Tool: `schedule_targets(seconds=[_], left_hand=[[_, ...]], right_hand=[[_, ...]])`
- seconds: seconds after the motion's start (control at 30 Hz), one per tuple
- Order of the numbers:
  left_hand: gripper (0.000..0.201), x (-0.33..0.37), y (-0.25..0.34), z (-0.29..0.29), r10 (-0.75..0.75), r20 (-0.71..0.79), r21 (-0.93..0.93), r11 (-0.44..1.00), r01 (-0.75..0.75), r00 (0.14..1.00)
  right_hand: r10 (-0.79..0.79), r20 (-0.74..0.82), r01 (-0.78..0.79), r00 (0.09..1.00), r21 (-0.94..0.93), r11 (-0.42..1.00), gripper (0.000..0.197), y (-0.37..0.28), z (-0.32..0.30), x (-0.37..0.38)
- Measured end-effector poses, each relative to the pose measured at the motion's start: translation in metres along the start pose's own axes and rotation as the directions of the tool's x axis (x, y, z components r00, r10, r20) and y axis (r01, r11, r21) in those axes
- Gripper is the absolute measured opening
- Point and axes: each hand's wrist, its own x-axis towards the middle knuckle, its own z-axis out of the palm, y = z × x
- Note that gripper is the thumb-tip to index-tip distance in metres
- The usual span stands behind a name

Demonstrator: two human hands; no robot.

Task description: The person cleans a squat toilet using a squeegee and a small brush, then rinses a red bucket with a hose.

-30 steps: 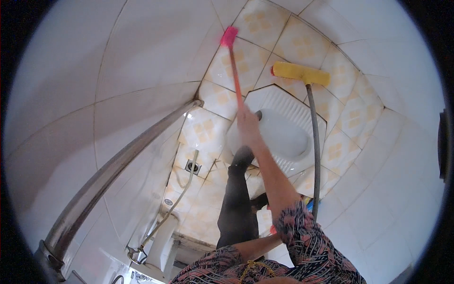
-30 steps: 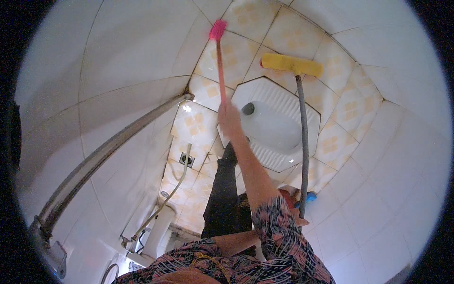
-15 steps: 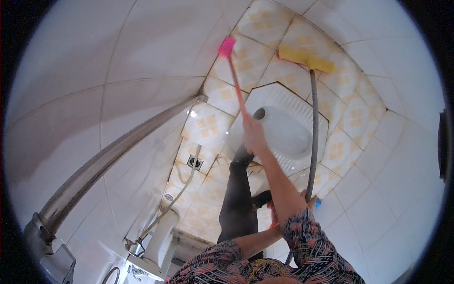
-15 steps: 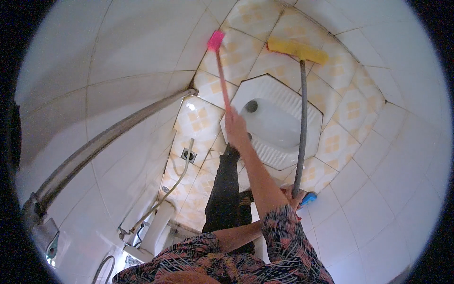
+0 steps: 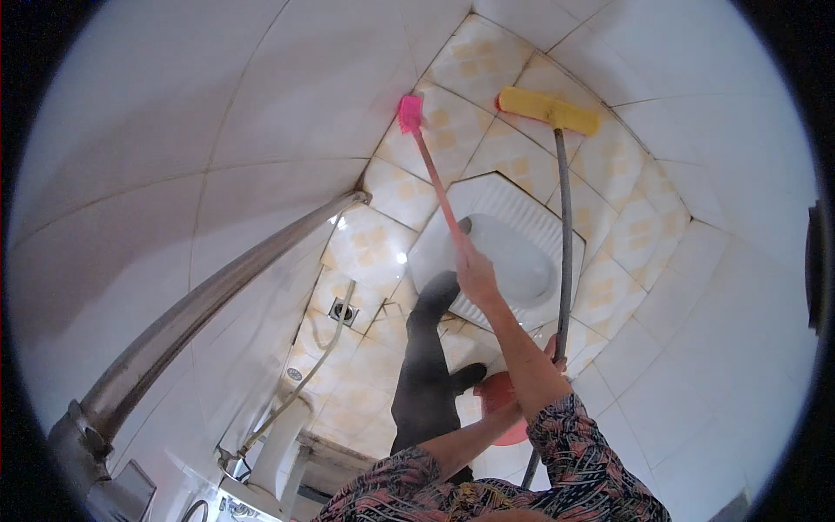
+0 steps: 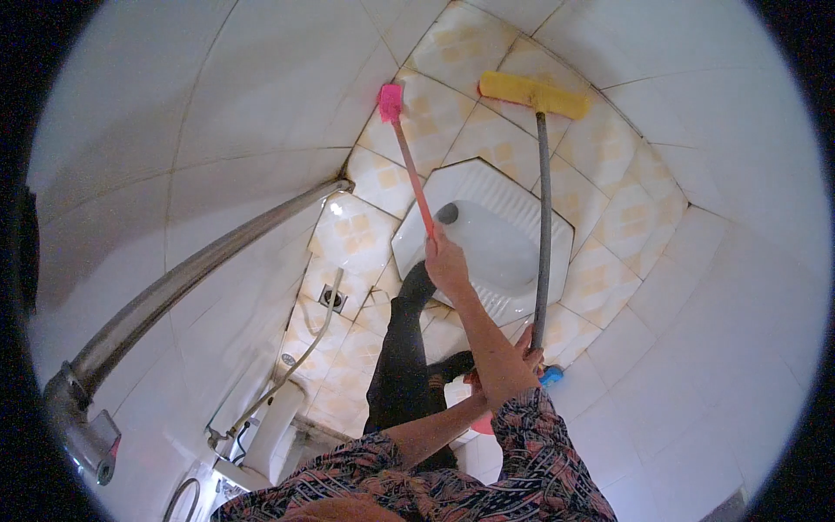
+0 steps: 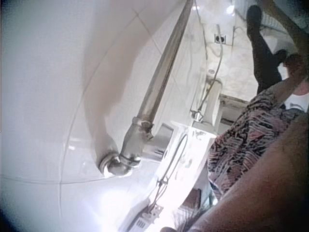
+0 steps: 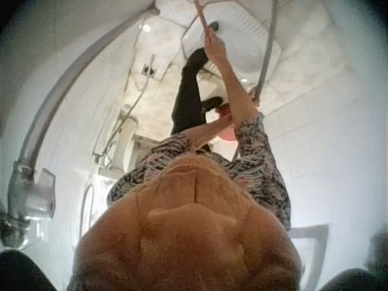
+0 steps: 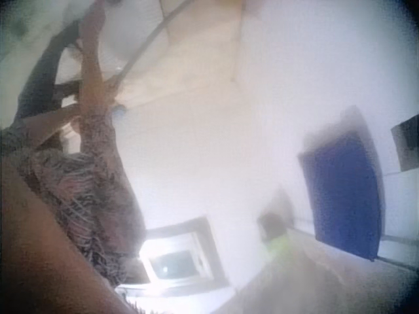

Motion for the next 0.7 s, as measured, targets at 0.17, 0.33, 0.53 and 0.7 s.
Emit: schedule_targets(seconds=[0.17, 0.33, 0.53, 0.7], left_hand=[[0.036, 0.027, -0.071, -0.022, 0.007, 0.012, -0.014, 1.000, -0.007, 1.000], [0.040, 0.039, -0.089, -0.036, 0.253, -0.063, 0.520, 0.834, -0.185, 0.965], [0.054, 0.006, 0.003, 0.007, -0.203, -0.023, 0.326, 0.924, 0.199, 0.979], [0.052, 0.010, -0.016, 0.018, -0.237, 0.010, 0.303, 0.927, 0.223, 0.972]], right_hand=[[0.000, -0.259, -0.008, 0.966, -0.027, 1.000, 0.025, -0.006, -0.058, 0.117], [-0.127, -0.255, 0.055, 0.959, -0.273, 0.960, 0.021, -0.028, -0.109, 0.189], [-0.387, 0.026, 0.170, 0.922, -0.925, 0.341, 0.045, 0.001, -0.186, 0.144], [-0.559, -0.035, 0.166, 0.829, -0.938, 0.304, 0.025, -0.032, -0.257, 0.191]])
